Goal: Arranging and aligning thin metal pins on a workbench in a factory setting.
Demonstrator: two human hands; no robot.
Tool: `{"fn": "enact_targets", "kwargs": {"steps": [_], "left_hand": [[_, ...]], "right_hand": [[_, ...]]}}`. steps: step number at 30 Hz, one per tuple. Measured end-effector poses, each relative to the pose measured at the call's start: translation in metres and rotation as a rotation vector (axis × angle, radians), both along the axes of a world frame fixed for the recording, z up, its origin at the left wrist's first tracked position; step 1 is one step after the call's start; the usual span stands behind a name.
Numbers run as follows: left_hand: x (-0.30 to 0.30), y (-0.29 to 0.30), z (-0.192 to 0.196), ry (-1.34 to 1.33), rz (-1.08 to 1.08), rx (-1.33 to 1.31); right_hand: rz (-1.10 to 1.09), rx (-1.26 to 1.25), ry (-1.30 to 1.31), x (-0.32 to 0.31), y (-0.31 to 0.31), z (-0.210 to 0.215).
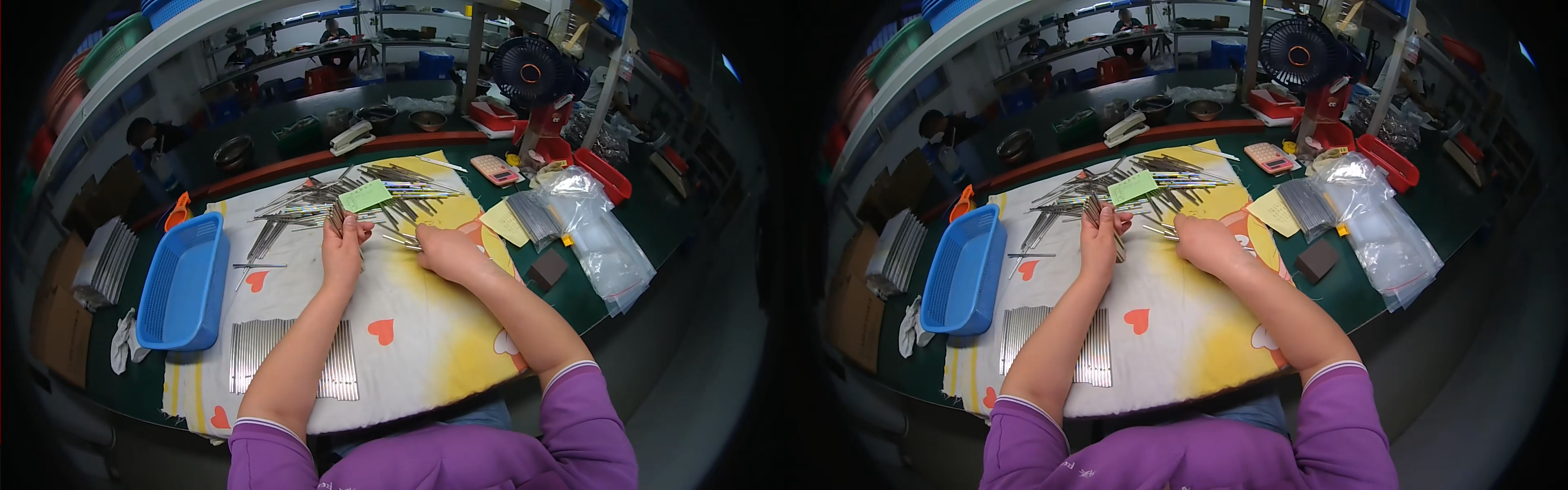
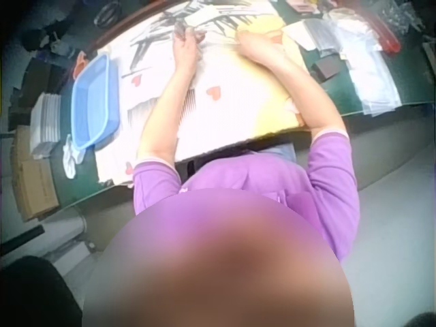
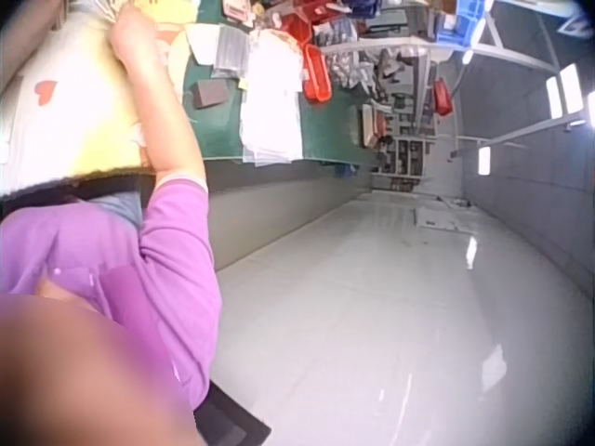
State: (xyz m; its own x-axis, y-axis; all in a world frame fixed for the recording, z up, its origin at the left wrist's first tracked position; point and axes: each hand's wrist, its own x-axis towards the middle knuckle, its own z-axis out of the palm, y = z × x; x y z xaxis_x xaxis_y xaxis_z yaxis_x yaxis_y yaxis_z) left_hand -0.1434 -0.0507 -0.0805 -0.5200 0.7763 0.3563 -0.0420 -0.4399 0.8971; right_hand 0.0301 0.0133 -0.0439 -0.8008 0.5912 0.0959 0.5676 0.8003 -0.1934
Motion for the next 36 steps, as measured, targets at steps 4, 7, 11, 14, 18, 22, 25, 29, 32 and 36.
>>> {"fn": "enact_targets", "kwargs": {"steps": [4, 7, 11, 14, 18, 22, 25, 29, 32, 36], "left_hand": [[0.008, -0.003, 0.009, -0.094, -0.095, 0.112], [0.019, -0.005, 0.008, -0.086, -0.162, 0.055], [0.022, -0.006, 0.006, 0.039, -0.283, -0.106], [0.024, -0.009, 0.007, -0.011, -0.307, -0.025], [0.027, -0.006, 0.005, -0.017, -0.277, -0.041], [0.035, -0.006, 0.007, -0.118, -0.336, -0.118], [0.029, 0.004, -0.012, 0.03, -0.209, -0.152], [0.026, 0.007, -0.022, 0.3, -0.057, -0.146], [0.032, 0.001, -0.008, 0.721, 0.126, -0.17], [0.029, -0.01, -0.001, 0.868, 0.126, -0.256]], "right_hand": [[-0.071, -0.138, 0.554, -0.006, 0.001, 0.002], [0.075, -0.391, 0.992, -0.015, -0.004, -0.004], [0.17, -0.747, 1.048, -0.025, -0.013, -0.022], [0.19, -0.748, 0.992, -0.029, -0.015, -0.02], [0.076, -0.685, 0.892, -0.028, -0.018, -0.023], [0.115, -0.528, 0.732, -0.028, -0.019, -0.032], [0.209, -0.573, 0.731, -0.031, -0.02, -0.032], [0.287, -0.797, 0.81, -0.032, -0.026, -0.032], [0.176, -0.757, 0.8, -0.029, -0.019, -0.041], [0.103, -0.435, 0.828, -0.033, -0.027, -0.031]]}}
